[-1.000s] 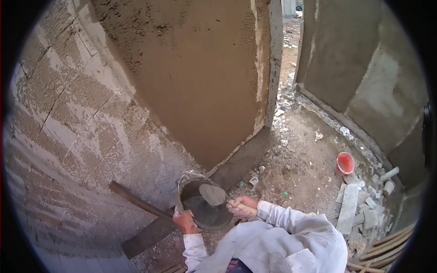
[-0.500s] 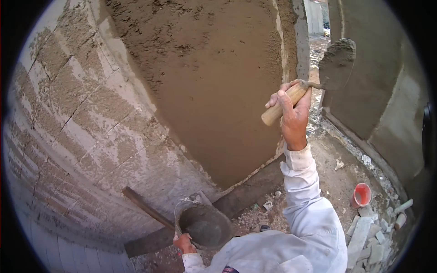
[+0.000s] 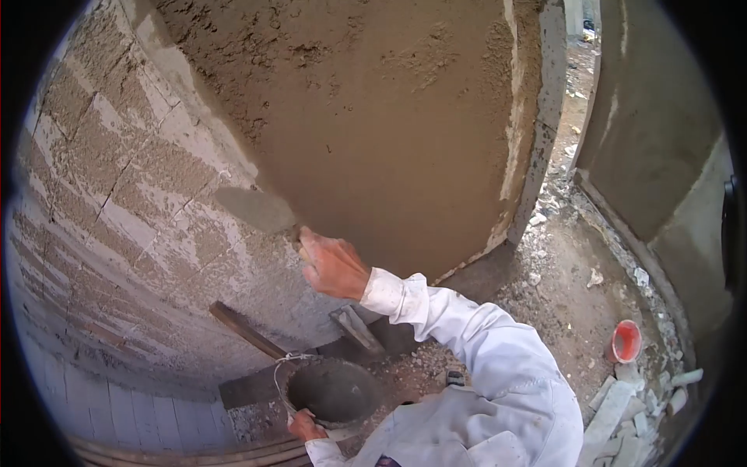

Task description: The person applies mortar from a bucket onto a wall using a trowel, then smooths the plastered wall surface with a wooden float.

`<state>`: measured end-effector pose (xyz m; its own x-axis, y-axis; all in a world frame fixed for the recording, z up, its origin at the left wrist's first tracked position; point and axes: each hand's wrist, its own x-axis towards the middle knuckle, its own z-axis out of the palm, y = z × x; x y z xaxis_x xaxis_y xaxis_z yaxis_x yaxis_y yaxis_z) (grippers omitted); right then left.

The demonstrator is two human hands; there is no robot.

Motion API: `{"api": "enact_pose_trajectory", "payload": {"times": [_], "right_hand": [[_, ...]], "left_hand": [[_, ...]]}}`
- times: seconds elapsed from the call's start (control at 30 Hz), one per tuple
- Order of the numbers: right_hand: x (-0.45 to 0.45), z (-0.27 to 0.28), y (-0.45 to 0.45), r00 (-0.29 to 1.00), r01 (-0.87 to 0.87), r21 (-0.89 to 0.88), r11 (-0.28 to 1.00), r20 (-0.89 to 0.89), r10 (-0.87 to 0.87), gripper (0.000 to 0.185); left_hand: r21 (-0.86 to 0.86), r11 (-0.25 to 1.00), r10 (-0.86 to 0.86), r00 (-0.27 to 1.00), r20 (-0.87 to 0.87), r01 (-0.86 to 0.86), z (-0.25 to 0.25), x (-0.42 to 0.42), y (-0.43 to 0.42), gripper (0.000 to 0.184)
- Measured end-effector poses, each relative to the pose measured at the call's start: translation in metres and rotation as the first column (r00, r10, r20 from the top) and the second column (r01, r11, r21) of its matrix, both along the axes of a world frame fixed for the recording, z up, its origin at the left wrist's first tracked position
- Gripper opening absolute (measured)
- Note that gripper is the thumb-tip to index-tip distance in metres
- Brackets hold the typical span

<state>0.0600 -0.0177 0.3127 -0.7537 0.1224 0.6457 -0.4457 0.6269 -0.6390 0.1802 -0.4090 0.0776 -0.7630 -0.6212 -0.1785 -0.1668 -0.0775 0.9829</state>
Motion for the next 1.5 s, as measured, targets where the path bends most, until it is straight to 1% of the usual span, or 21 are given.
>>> {"api": "enact_pose_trajectory", "payload": {"times": [0.07, 0.13, 0.2, 0.23, 0.27, 0.33, 0.37, 0.4, 0.47, 0.57, 0.67, 0.7, 0.73, 0.8, 0.9, 1.0, 1.13, 1.2, 1.27, 1.4, 1.5], "right_hand": [[0.021, -0.021, -0.043, 0.862, -0.364, -0.07, 0.929, 0.351, 0.365, 0.048], [0.01, -0.11, -0.079, 0.776, -0.556, -0.015, 0.831, 0.351, 0.525, 0.032], [0.025, -0.128, -0.084, 0.088, -0.647, -0.423, 0.635, 0.785, 0.613, 0.02], [0.028, -0.16, -0.097, -0.085, -0.617, -0.503, 0.605, 0.807, 0.584, 0.02], [0.028, -0.214, -0.114, -0.252, -0.572, -0.573, 0.587, 0.804, 0.539, 0.022], [0.046, -0.32, -0.154, -0.276, -0.408, -0.602, 0.686, 0.798, 0.536, 0.016], [0.058, -0.347, -0.165, -0.293, -0.379, -0.671, 0.638, 0.741, 0.605, 0.018], [0.07, -0.349, -0.176, -0.36, -0.304, -0.793, 0.528, 0.609, 0.707, 0.021], [0.078, -0.356, -0.201, -0.428, -0.278, -0.77, 0.574, 0.635, 0.644, 0.023], [0.089, -0.335, -0.197, 0.017, -0.365, -0.55, 0.751, 0.803, 0.596, 0.022], [0.073, -0.371, -0.187, 0.091, -0.346, -0.418, 0.84, 0.876, 0.474, 0.016], [0.092, -0.374, -0.196, 0.003, 0.136, -0.823, 0.551, 0.557, 0.831, 0.011], [0.102, -0.375, -0.199, -0.069, 0.29, -0.916, 0.277, 0.269, 0.961, 0.011], [0.106, -0.369, -0.197, -0.058, 0.575, -0.771, -0.272, -0.37, 0.927, 0.014], [0.139, -0.326, -0.185, 0.215, 0.422, -0.78, -0.463, -0.41, 0.886, 0.006], [0.147, -0.243, -0.167, 0.232, 0.337, -0.762, -0.553, -0.502, 0.833, 0.022], [0.122, -0.184, -0.111, 0.229, 0.089, -0.766, -0.637, -0.607, 0.761, 0.025], [0.119, -0.119, -0.068, 0.305, -0.073, -0.808, -0.584, -0.576, 0.758, 0.025], [0.13, -0.043, -0.021, 0.458, -0.279, -0.869, -0.408, -0.494, 0.739, 0.025], [0.16, 0.093, 0.067, 0.763, -0.573, -0.8, 0.181, -0.439, 0.475, 0.029], [0.16, 0.171, 0.125, 0.813, -0.493, -0.628, 0.603, -0.58, 0.06, 0.028]], "left_hand": [[-0.015, 1.0, 0.001, 0.998, -0.057, -0.002, -0.009, 0.004, -0.004, 0.006], [0.005, 0.999, 0.048, 0.998, 0.033, -0.048, -0.002, 0.0, 0.004, 0.009], [-0.013, 0.998, 0.069, 0.996, 0.055, -0.068, -0.002, -0.009, 0.0, 0.01], [0.012, 1.0, -0.004, 0.999, 0.05, 0.003, -0.037, -0.015, -0.025, 0.021], [-0.022, 1.0, 0.004, 0.996, 0.086, -0.002, -0.032, -0.019, -0.024, 0.031], [-0.071, 0.997, -0.001, 0.989, 0.148, 0.012, -0.003, -0.024, 0.0, 0.053], [-0.059, 0.994, -0.082, 0.982, 0.171, 0.094, -0.021, -0.032, -0.014, 0.063], [-0.046, 0.983, -0.164, 0.967, 0.193, 0.175, -0.039, -0.04, -0.027, 0.074], [-0.044, 0.968, -0.234, 0.954, 0.188, 0.247, -0.042, -0.057, -0.028, 0.07], [-0.054, 0.941, -0.322, 0.933, 0.162, 0.334, -0.033, -0.073, -0.022, 0.063], [-0.087, 0.904, -0.41, 0.907, 0.098, 0.418, -0.025, -0.085, -0.016, 0.057], [-0.106, 0.891, -0.438, 0.897, 0.067, 0.442, -0.022, -0.088, -0.013, 0.055], [-0.136, 0.874, -0.465, 0.884, 0.039, 0.466, -0.021, -0.089, -0.012, 0.053], [-0.244, 0.833, -0.522, 0.852, -0.048, 0.496, -0.02, -0.096, -0.013, 0.049], [-0.411, 0.785, -0.562, 0.812, -0.159, 0.463, -0.018, -0.105, -0.015, 0.044], [-0.096, 0.882, -0.471, 0.858, -0.205, 0.461, 0.026, -0.095, 0.02, 0.025], [-0.034, 0.866, -0.498, 0.867, 0.023, 0.499, 0.033, -0.095, 0.032, 0.022], [-0.087, 0.875, -0.477, 0.879, 0.024, 0.477, 0.033, -0.087, 0.04, 0.024], [-0.102, 0.875, -0.472, 0.881, 0.036, 0.473, -0.001, -0.096, 0.034, 0.023], [0.015, 0.92, -0.391, 0.918, 0.07, 0.391, 0.022, -0.066, 0.052, 0.023], [-0.013, 0.957, -0.29, 0.956, 0.053, 0.291, 0.021, -0.049, 0.062, 0.023]]}}
